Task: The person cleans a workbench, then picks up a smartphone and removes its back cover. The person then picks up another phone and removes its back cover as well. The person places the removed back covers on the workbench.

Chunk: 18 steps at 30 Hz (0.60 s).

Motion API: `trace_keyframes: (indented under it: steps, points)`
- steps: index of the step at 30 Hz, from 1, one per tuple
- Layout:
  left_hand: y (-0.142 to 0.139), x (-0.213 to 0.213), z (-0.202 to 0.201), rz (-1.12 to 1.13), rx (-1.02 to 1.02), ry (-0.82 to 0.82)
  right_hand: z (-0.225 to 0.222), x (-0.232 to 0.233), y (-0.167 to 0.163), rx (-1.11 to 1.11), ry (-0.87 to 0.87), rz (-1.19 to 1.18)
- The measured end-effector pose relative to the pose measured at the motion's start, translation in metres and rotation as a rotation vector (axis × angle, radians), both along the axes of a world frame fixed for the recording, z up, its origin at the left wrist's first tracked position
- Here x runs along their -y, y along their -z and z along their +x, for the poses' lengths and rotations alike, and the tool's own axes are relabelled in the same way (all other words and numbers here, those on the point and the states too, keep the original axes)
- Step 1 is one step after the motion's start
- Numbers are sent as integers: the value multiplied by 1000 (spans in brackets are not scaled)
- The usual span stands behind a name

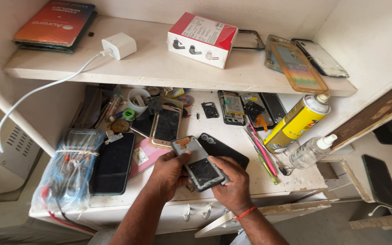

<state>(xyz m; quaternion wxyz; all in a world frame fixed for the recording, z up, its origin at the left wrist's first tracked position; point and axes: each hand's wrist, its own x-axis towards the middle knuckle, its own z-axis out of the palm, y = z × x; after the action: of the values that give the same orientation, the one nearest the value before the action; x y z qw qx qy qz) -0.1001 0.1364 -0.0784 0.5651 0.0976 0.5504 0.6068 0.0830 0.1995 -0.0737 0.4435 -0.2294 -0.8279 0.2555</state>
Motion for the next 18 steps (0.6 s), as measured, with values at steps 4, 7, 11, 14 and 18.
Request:
trace_keyframes:
  steps: [4, 7, 11, 14, 18]
  points:
    - [-11, 4, -4, -24, 15, 91, 5, 6, -14, -16, -9, 14]
    - [-23, 5, -4, -14, 130, 138, 12, 12, -27, 23, -35, 59]
    - [-35, 5, -3, -81, 252, 118, 12, 15, -36, 53, -93, 20]
    - [-35, 6, -3, -89, 129, 161, 8, 16, -36, 47, -96, 35]
    - [-29, 5, -6, -122, 70, 218, 4, 17, -34, 45, -116, 46]
